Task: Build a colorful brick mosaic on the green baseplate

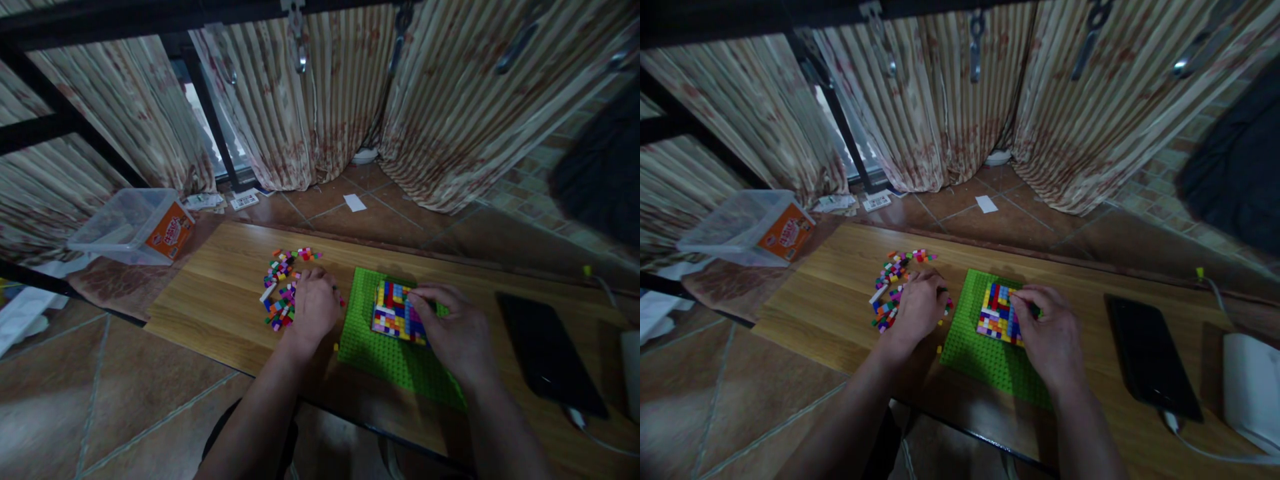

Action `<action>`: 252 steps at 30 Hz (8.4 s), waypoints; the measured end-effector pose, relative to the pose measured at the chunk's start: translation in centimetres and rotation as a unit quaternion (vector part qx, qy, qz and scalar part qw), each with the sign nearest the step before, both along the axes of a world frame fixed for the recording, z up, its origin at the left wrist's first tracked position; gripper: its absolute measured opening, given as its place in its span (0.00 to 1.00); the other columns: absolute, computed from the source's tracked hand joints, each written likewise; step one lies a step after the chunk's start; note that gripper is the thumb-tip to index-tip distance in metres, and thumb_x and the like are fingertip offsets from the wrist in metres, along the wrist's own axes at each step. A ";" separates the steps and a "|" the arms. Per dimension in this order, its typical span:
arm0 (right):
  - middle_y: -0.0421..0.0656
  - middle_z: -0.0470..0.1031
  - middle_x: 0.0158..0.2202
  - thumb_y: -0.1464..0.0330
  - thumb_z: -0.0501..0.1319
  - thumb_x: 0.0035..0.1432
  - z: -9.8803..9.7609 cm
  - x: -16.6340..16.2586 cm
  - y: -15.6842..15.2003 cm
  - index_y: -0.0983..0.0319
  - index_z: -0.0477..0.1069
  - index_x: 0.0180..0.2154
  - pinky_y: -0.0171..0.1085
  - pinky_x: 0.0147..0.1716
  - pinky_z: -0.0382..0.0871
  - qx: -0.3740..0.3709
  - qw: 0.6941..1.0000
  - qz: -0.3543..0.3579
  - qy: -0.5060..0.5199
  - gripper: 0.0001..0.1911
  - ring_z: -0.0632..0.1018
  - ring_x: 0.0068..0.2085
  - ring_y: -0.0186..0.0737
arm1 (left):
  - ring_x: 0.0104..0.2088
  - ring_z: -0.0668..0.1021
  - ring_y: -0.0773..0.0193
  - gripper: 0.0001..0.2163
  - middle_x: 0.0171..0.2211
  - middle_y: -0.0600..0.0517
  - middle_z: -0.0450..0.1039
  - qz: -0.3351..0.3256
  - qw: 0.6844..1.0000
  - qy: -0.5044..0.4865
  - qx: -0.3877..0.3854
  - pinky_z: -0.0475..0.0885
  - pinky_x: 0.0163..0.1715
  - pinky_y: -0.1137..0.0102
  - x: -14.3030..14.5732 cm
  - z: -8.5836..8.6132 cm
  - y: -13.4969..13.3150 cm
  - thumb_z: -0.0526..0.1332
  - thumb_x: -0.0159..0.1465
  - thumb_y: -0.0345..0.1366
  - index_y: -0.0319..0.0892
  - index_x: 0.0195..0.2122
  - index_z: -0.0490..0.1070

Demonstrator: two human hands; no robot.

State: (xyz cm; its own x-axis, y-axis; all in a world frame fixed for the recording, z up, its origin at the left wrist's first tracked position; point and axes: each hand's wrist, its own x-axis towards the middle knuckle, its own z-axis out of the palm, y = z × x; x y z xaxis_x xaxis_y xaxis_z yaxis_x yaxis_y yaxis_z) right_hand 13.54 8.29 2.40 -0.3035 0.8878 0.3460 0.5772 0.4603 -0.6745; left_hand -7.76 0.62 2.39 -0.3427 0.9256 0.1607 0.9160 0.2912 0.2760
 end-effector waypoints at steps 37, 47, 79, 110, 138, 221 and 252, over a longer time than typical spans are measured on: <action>0.43 0.77 0.35 0.61 0.60 0.60 0.9 -1.6 -0.8 0.58 0.78 0.35 0.41 0.38 0.70 -0.055 0.994 0.027 0.092 0.11 0.76 0.37 0.42 | 0.40 0.81 0.63 0.15 0.43 0.47 0.79 -0.033 0.853 -0.506 0.125 0.76 0.43 0.69 4.7 -0.8 0.4 0.59 0.61 0.26 0.40 0.49 0.72; 0.45 0.75 0.39 0.63 0.60 0.59 0.2 -2.8 -0.4 0.56 0.80 0.33 0.47 0.46 0.66 0.020 0.999 0.049 0.009 0.09 0.74 0.44 0.47 | 0.39 0.80 0.63 0.13 0.43 0.50 0.80 -0.044 0.911 -0.405 0.066 0.75 0.44 0.68 4.7 -0.5 0.0 0.58 0.61 0.28 0.42 0.46 0.75; 0.48 0.76 0.42 0.70 0.55 0.58 -0.1 -2.3 -1.2 0.60 0.79 0.32 0.49 0.47 0.68 0.093 0.993 0.055 -0.051 0.13 0.74 0.45 0.48 | 0.40 0.80 0.61 0.15 0.44 0.48 0.78 -0.078 0.934 -0.347 0.024 0.74 0.47 0.68 4.5 0.4 -0.7 0.57 0.62 0.30 0.41 0.50 0.74; 0.52 0.75 0.49 0.74 0.52 0.59 0.7 -2.8 -5.0 0.59 0.75 0.47 0.57 0.47 0.59 0.196 0.917 -0.015 -0.348 0.18 0.70 0.48 0.58 | 0.37 0.80 0.64 0.13 0.42 0.48 0.80 -0.050 0.930 -0.345 0.117 0.75 0.40 0.71 2.5 0.6 -1.4 0.55 0.63 0.31 0.41 0.47 0.75; 0.49 0.81 0.38 0.62 0.58 0.59 0.1 0.7 0.1 0.63 0.79 0.37 0.45 0.44 0.72 0.049 0.982 -0.164 0.078 0.14 0.80 0.41 0.48 | 0.29 0.76 0.58 0.11 0.26 0.49 0.76 0.212 0.961 -0.148 -0.094 0.62 0.26 0.70 -7.8 2.8 -5.8 0.59 0.60 0.44 0.42 0.29 0.73; 0.45 0.77 0.39 0.67 0.60 0.61 -0.5 1.3 -1.0 0.58 0.80 0.33 0.44 0.43 0.67 0.120 0.984 -0.016 -0.130 0.10 0.73 0.41 0.45 | 0.39 0.78 0.61 0.07 0.40 0.49 0.76 -0.090 0.953 -0.282 0.065 0.73 0.40 0.67 5.0 0.7 -0.5 0.58 0.64 0.29 0.42 0.42 0.73; 0.50 0.77 0.48 0.66 0.55 0.65 -1.1 0.2 -3.8 0.61 0.76 0.47 0.48 0.43 0.61 0.172 0.950 -0.066 -0.252 0.15 0.72 0.44 0.51 | 0.37 0.79 0.63 0.08 0.38 0.51 0.76 -0.098 0.954 -0.273 0.072 0.73 0.37 0.69 5.0 0.5 -0.7 0.58 0.63 0.29 0.43 0.41 0.73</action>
State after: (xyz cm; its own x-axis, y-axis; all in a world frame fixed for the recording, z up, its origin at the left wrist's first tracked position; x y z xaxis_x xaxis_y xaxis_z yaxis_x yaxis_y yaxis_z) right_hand 13.72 4.52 1.35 -0.4017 0.7899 0.4633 0.8547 0.5051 -0.1201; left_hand -2.74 -0.08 2.90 -0.2346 0.9622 0.1383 0.6575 0.0523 0.7516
